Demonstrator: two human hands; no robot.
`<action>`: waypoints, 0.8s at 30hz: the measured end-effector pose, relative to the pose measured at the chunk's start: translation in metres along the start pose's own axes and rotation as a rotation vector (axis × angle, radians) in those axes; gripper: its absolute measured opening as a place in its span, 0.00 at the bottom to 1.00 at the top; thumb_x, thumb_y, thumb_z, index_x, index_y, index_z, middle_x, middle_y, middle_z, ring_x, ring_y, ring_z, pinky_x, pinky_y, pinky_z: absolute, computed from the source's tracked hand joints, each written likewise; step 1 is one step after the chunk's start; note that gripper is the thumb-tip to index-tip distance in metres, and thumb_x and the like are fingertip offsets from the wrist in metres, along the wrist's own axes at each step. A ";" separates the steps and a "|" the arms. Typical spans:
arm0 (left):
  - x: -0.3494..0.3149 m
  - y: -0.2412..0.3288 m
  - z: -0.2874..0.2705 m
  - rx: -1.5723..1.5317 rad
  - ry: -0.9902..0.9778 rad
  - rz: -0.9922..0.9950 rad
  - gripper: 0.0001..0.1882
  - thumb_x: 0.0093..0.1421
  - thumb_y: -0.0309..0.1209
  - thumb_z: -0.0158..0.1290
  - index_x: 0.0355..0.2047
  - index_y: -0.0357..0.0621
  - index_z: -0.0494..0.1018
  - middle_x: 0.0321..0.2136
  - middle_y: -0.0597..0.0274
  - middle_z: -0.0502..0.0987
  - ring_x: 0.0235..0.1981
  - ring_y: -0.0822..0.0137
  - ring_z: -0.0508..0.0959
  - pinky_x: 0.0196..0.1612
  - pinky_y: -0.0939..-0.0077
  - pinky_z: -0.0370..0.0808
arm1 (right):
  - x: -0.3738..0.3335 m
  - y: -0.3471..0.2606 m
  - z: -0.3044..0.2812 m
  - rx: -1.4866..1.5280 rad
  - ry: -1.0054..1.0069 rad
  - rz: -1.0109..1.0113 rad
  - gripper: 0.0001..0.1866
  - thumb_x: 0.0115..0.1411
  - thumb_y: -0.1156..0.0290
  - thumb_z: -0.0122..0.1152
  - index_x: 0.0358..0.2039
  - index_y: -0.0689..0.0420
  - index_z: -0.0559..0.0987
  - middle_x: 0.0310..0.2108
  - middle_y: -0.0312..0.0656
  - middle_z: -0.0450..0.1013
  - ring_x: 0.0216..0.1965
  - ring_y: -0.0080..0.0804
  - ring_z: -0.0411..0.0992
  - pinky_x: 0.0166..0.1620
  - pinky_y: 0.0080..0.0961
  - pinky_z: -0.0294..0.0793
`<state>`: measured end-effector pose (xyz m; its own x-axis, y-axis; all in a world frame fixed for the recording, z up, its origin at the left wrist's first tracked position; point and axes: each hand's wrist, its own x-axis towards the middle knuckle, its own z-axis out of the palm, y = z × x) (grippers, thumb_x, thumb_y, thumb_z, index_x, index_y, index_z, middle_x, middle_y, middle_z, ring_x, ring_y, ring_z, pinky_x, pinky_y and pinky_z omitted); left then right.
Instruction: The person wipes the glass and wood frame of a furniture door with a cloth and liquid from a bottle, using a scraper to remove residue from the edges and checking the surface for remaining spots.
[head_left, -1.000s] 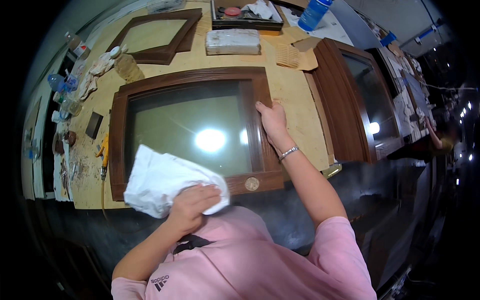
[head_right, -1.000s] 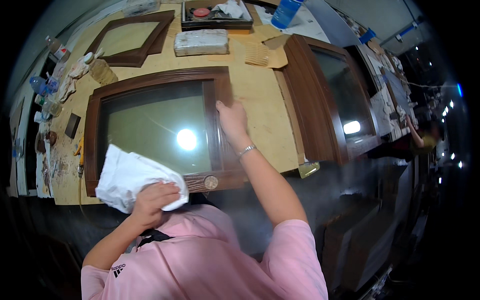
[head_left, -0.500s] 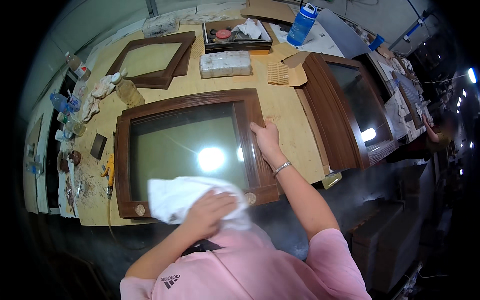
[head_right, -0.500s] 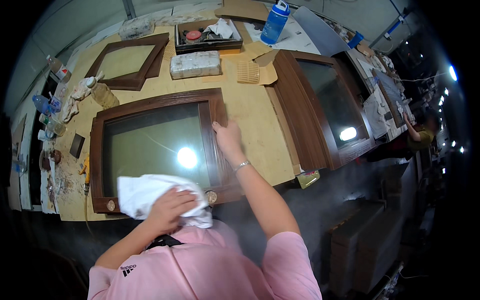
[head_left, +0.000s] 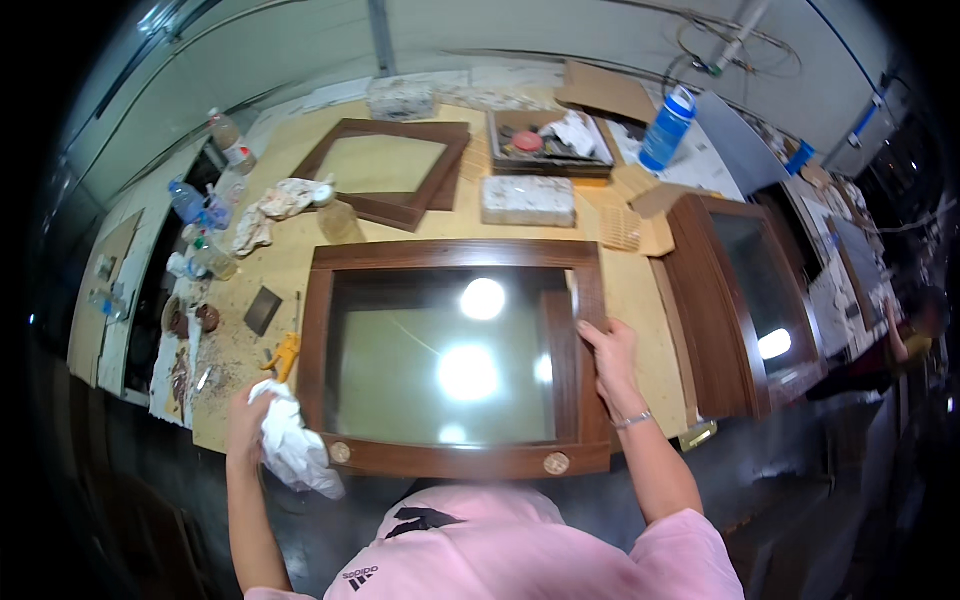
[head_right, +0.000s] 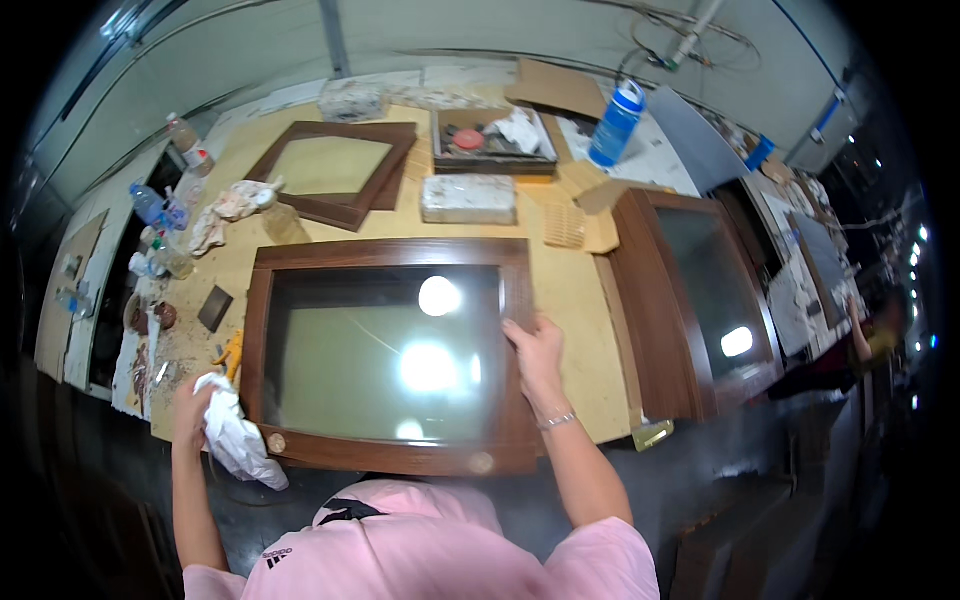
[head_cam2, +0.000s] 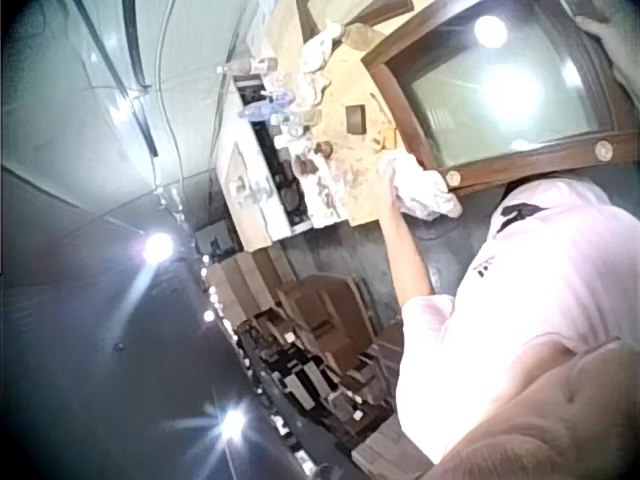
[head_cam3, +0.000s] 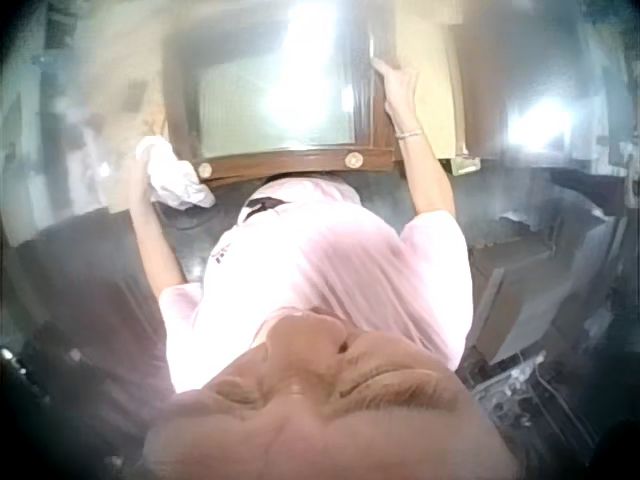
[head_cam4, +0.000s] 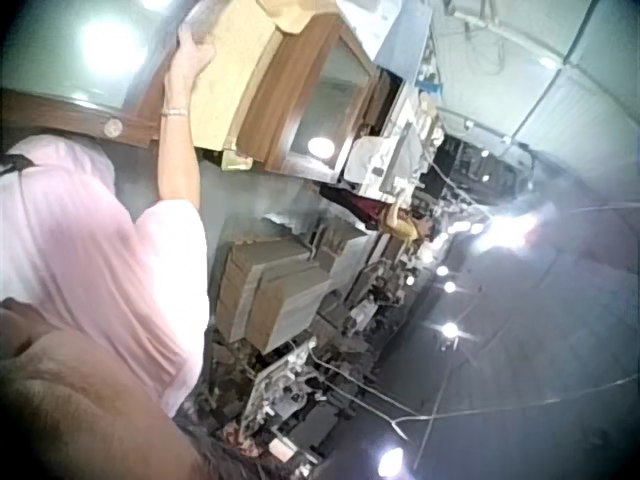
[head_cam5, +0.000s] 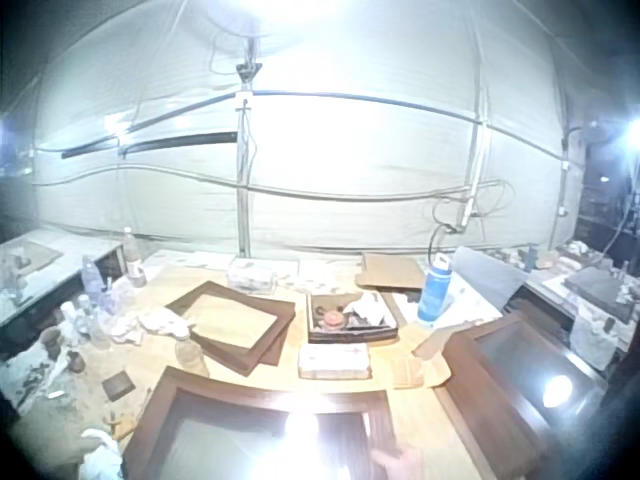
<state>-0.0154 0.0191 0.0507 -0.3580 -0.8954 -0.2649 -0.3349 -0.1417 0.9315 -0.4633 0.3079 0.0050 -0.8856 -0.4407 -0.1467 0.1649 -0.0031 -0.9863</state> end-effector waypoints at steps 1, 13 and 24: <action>0.012 0.004 0.003 0.018 -0.042 -0.013 0.19 0.59 0.23 0.53 0.51 0.32 0.75 0.34 0.61 0.81 0.32 0.74 0.80 0.36 0.79 0.76 | -0.005 -0.013 0.001 -0.003 0.002 -0.044 0.10 0.54 0.78 0.68 0.36 0.68 0.79 0.31 0.39 0.78 0.30 0.22 0.74 0.34 0.22 0.73; 0.056 0.093 0.022 0.159 -0.354 0.104 0.18 0.46 0.16 0.54 0.41 0.32 0.77 0.32 0.63 0.80 0.30 0.74 0.78 0.33 0.79 0.75 | -0.024 -0.085 0.002 -0.013 -0.009 -0.304 0.14 0.54 0.80 0.68 0.41 0.65 0.77 0.35 0.37 0.78 0.34 0.20 0.74 0.41 0.20 0.73; 0.080 0.107 0.004 0.188 -0.088 0.636 0.11 0.51 0.21 0.62 0.37 0.32 0.80 0.34 0.59 0.84 0.35 0.71 0.82 0.42 0.77 0.78 | -0.002 -0.136 -0.022 -0.208 -0.239 -0.690 0.15 0.46 0.83 0.73 0.35 0.64 0.78 0.35 0.41 0.78 0.39 0.29 0.76 0.44 0.27 0.76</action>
<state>-0.0832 -0.0656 0.1280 -0.6031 -0.7412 0.2949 -0.1788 0.4858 0.8556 -0.4939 0.3291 0.1376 -0.6364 -0.5826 0.5056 -0.4985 -0.1896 -0.8459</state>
